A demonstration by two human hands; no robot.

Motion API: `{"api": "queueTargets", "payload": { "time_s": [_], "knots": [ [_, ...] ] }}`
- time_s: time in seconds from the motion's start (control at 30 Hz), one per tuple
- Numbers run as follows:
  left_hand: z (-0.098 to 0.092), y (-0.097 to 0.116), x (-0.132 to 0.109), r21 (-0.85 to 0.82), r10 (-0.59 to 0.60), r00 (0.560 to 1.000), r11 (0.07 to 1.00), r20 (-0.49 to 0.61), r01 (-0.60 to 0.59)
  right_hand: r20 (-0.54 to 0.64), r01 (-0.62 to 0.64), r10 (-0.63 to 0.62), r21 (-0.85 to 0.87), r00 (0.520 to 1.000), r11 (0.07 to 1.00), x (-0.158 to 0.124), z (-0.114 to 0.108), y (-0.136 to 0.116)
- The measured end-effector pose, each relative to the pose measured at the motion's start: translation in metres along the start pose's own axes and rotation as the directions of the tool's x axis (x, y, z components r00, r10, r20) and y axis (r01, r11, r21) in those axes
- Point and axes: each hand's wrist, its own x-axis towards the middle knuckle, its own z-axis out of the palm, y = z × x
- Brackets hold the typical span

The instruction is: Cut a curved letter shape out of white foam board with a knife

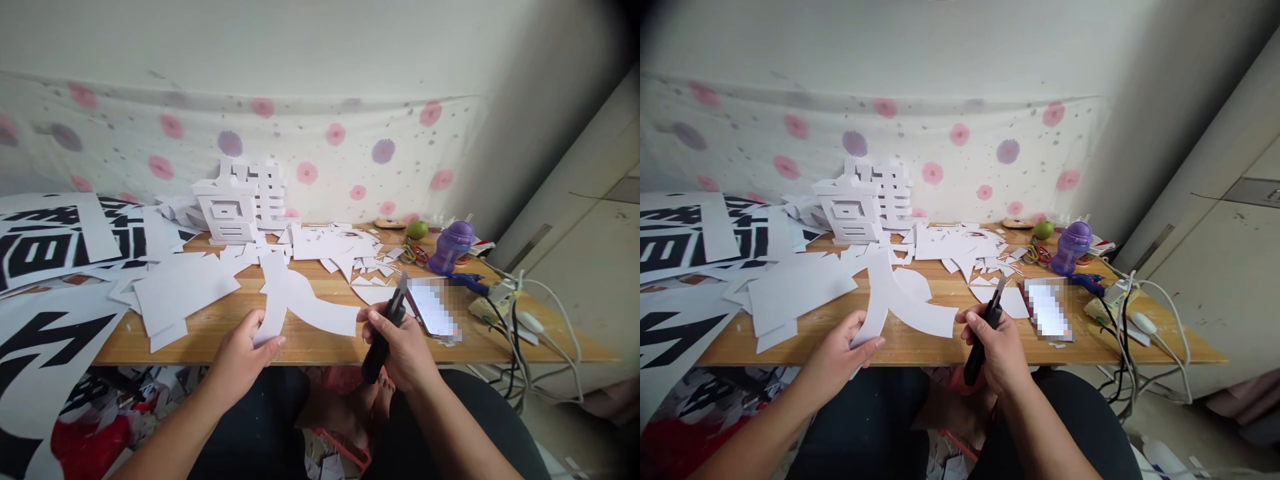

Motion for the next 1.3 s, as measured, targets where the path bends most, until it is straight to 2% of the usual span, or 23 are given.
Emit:
{"api": "queueTargets", "payload": {
  "time_s": [0.13, 0.23, 0.4, 0.63, 0.8, 0.97, 1.13, 1.3],
  "knots": [
    [0.001, -0.003, 0.003, -0.054, -0.024, 0.999, 0.998, -0.042, 0.022, 0.024, -0.059, 0.058, 0.009, 0.998, 0.998, -0.004, 0.002, 0.000],
    [0.002, -0.003, 0.004, -0.066, -0.027, 0.998, 0.998, -0.056, 0.023, -0.001, -0.076, 0.076, 0.021, 0.997, 0.997, -0.007, 0.009, -0.001],
    [0.003, 0.002, 0.002, -0.041, -0.018, 0.995, 0.999, -0.095, 0.014, -0.026, -0.089, 0.091, 0.048, 0.996, 0.995, -0.009, 0.020, -0.003],
    [0.006, 0.008, -0.002, -0.016, 0.023, 0.983, 1.000, -0.180, -0.027, -0.033, -0.092, 0.095, 0.099, 0.995, 0.991, -0.007, 0.022, 0.000],
    [0.006, 0.005, -0.001, -0.117, -0.012, 0.988, 0.993, -0.154, -0.007, -0.003, -0.107, 0.108, 0.136, 0.994, 0.985, -0.009, 0.024, -0.002],
    [0.004, 0.001, 0.001, -0.128, -0.014, 0.992, 0.992, -0.123, -0.002, -0.003, -0.123, 0.125, 0.162, 0.992, 0.979, -0.011, 0.024, -0.005],
    [0.005, -0.002, 0.002, -0.066, 0.029, 0.989, 0.997, -0.144, -0.039, 0.000, -0.173, 0.176, 0.166, 0.984, 0.971, -0.011, 0.023, -0.008],
    [0.004, -0.005, 0.002, 0.120, 0.082, 0.968, 0.991, -0.237, -0.054, -0.001, -0.206, 0.208, 0.140, 0.978, 0.968, -0.009, 0.022, -0.008]
  ]
}}
